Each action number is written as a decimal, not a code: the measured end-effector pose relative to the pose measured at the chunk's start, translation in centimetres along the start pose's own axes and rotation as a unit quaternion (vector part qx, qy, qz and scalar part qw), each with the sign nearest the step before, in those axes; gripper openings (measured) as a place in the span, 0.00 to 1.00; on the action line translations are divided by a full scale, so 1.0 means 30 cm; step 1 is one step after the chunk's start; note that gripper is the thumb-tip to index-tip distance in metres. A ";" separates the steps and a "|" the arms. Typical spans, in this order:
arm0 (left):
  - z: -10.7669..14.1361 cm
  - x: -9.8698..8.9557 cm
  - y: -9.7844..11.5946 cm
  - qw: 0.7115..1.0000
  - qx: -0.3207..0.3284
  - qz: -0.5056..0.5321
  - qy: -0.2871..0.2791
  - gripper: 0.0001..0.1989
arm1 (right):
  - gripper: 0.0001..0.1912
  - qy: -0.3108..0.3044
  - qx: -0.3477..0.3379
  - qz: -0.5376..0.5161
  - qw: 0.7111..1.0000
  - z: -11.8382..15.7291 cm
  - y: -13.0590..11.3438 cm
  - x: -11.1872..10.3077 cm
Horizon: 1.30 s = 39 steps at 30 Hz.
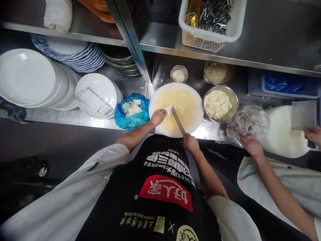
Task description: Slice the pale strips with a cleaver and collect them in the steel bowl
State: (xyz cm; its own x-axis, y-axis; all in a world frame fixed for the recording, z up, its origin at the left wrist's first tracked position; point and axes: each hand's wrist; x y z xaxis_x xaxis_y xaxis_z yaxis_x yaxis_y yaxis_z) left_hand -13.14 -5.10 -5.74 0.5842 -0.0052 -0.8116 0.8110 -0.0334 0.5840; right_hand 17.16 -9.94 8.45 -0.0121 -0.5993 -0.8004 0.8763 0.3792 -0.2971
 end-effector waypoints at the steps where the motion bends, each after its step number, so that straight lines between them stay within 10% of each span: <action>1: 0.001 0.000 -0.001 1.000 0.000 0.002 0.000 0.15 | 0.16 0.000 -0.002 0.003 1.000 0.005 0.005 -0.001; 6: 0.005 0.012 -0.013 1.000 0.000 0.003 0.010 0.14 | 0.19 0.059 -0.031 -0.004 0.998 0.022 0.003 -0.004; 21: 0.017 -0.001 -0.016 0.999 -0.021 0.013 0.026 0.13 | 0.15 -0.015 -0.022 -0.014 1.000 0.017 -0.039 -0.012; 28: 0.024 -0.007 -0.008 0.999 -0.023 0.005 0.022 0.12 | 0.21 0.090 -0.030 -0.033 0.995 -0.028 -0.089 -0.033; 34: 0.024 -0.008 -0.009 0.999 -0.025 0.007 0.024 0.13 | 0.14 -0.042 0.006 0.010 0.999 -0.047 -0.060 -0.071; 39: 0.020 -0.007 -0.007 0.999 -0.030 0.009 0.024 0.14 | 0.19 0.050 -0.017 0.015 0.998 -0.014 -0.022 -0.110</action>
State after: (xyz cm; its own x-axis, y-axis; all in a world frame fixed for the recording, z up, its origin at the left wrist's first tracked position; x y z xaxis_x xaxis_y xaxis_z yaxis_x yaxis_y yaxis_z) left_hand -13.44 -5.70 -5.70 0.5978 0.0420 -0.8005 0.8003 0.0268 0.5990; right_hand 16.42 -7.91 11.07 -0.0360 -0.5141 -0.8569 0.8598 0.4211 -0.2888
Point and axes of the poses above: each hand's wrist, its own z-axis away from the middle knuckle, its own x-axis out of the palm, y = z × x, and after that the axes turned 13 degrees about -x, right-handed
